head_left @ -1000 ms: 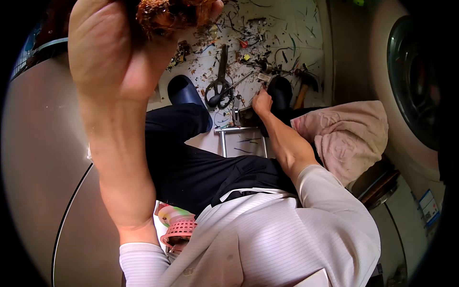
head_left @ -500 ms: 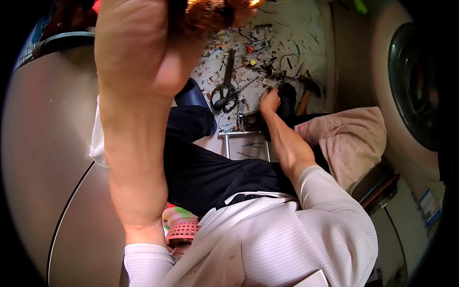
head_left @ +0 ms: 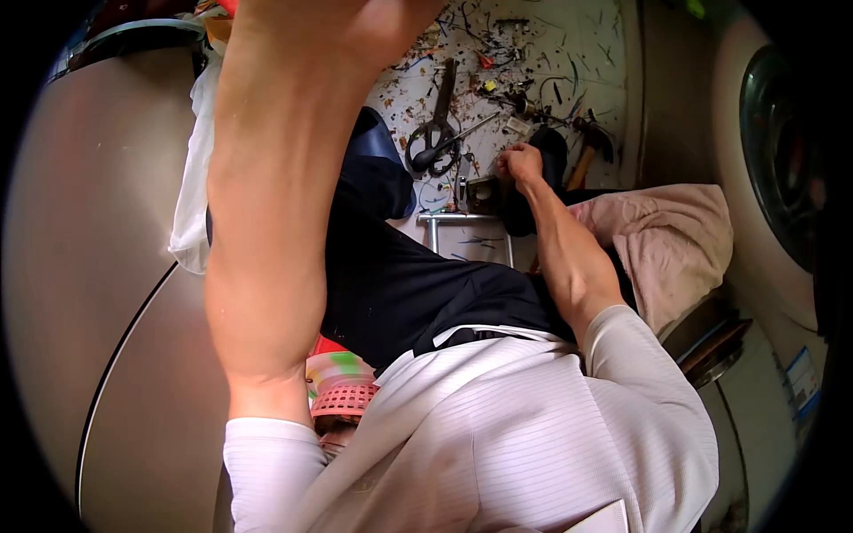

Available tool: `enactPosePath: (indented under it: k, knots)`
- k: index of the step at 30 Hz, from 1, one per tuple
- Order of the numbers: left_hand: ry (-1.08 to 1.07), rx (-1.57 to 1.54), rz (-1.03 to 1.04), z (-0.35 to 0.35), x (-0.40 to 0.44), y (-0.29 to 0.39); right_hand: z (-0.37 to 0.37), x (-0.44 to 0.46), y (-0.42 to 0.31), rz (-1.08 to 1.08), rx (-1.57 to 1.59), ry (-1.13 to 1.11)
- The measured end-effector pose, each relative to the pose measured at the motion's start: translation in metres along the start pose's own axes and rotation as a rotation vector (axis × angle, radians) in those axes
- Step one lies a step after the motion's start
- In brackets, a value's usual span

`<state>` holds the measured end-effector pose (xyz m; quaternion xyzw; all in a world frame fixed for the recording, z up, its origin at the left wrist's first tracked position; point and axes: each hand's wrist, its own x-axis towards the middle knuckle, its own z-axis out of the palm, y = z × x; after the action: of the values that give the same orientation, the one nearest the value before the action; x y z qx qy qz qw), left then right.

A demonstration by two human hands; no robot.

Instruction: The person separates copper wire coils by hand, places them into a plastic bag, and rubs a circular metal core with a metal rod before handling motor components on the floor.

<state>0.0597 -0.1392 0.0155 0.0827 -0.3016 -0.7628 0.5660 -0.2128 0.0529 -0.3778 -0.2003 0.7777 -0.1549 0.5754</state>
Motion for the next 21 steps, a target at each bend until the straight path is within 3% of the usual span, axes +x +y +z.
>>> enactPosePath:
  k: [4, 8, 14, 18, 21]
  knots:
    - [0.111, 0.053, -0.013, -0.015, 0.010, -0.008, 0.000, -0.020, -0.022, 0.053, 0.038, -0.144]
    - [0.294, 0.003, -0.107, -0.007, 0.004, -0.001, 0.008, -0.025, -0.028, 0.142, 0.383, -0.531]
    - [0.414, 0.214, -0.068, -0.002, 0.002, 0.004, 0.011, -0.054, -0.071, 0.120, 0.411, -0.640]
    - [0.428, 0.078, -0.164, -0.002, 0.004, -0.001, 0.002, -0.059, -0.091, 0.067, 0.401, -0.695]
    - [0.284, 0.036, -0.180, -0.008, 0.007, -0.005, -0.008, -0.060, -0.108, 0.066, 0.357, -0.673]
